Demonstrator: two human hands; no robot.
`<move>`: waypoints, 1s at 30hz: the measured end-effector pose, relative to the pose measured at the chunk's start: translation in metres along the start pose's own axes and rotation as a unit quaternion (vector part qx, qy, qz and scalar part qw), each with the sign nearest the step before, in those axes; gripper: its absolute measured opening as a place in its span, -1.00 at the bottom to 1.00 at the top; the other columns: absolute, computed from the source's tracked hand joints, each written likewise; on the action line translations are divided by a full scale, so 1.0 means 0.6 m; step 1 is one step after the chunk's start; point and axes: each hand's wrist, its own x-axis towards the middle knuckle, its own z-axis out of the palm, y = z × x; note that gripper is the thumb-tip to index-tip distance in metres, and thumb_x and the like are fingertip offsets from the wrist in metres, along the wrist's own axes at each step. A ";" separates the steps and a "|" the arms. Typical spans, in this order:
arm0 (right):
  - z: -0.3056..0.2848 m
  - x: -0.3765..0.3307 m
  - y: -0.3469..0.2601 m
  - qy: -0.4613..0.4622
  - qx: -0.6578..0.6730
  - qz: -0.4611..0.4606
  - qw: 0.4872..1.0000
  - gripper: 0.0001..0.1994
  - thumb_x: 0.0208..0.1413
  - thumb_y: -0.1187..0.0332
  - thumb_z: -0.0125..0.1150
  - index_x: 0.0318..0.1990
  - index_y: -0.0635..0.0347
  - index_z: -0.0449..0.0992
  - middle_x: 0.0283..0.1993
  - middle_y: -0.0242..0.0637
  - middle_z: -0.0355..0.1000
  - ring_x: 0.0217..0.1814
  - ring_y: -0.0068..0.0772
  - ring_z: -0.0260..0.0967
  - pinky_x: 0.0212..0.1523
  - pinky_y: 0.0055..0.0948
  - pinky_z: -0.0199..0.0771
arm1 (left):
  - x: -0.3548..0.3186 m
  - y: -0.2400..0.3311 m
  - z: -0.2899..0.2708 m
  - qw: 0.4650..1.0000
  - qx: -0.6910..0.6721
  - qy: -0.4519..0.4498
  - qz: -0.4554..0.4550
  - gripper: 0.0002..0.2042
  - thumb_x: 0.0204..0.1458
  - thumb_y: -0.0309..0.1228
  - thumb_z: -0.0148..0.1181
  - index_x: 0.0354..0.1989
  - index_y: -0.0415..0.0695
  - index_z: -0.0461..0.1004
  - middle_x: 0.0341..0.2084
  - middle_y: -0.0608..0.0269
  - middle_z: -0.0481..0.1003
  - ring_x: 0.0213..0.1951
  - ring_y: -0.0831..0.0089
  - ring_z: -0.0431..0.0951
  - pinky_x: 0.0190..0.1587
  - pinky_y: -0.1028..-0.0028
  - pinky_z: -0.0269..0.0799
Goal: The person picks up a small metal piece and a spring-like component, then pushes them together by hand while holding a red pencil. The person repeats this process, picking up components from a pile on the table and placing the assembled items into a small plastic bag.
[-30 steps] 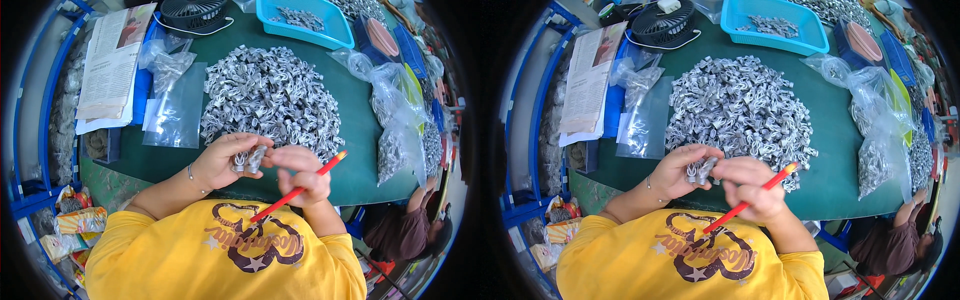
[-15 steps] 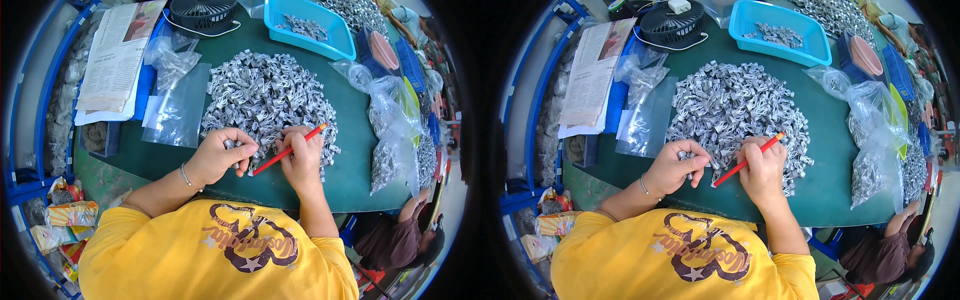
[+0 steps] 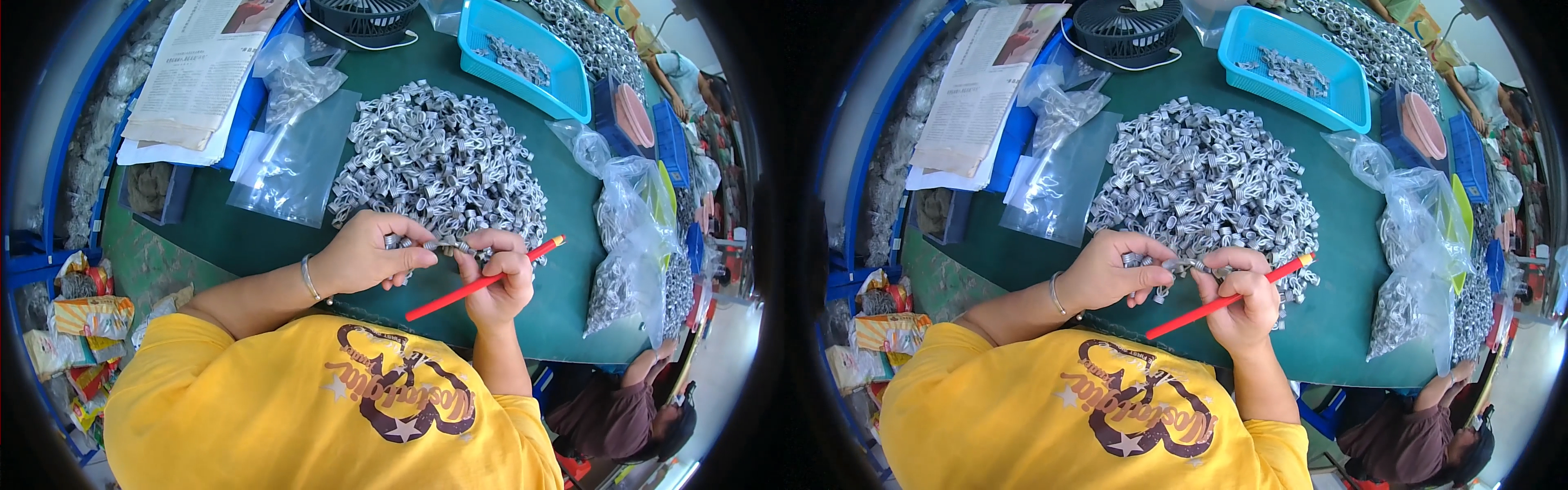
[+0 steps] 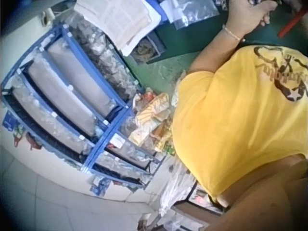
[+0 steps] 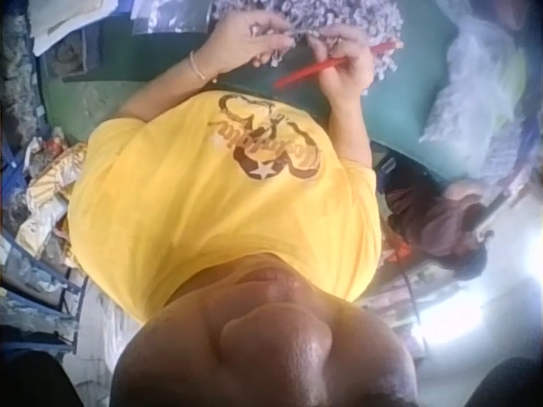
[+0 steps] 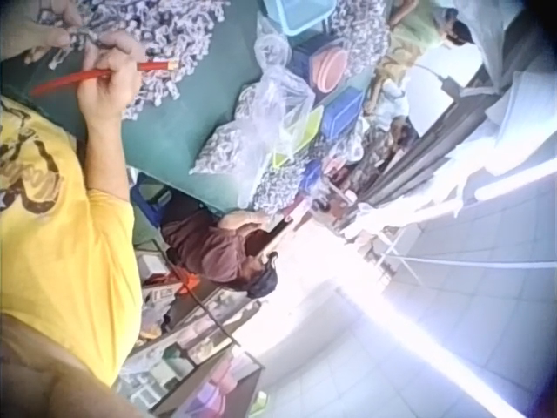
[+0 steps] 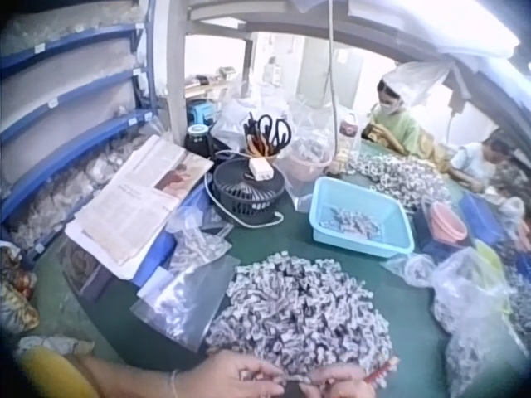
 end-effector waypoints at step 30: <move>0.016 -0.021 -0.009 0.029 0.208 0.074 0.975 -0.59 -0.21 0.76 0.18 -0.34 0.15 0.08 -0.22 -0.07 0.27 -0.16 -0.21 0.37 -0.17 -0.37 0.46 | -0.005 -0.006 0.003 0.982 -0.004 0.049 0.181 -0.83 -0.09 -0.62 0.18 -0.28 -0.29 0.46 -0.55 0.30 0.42 -0.63 0.67 0.40 -0.61 0.69 0.30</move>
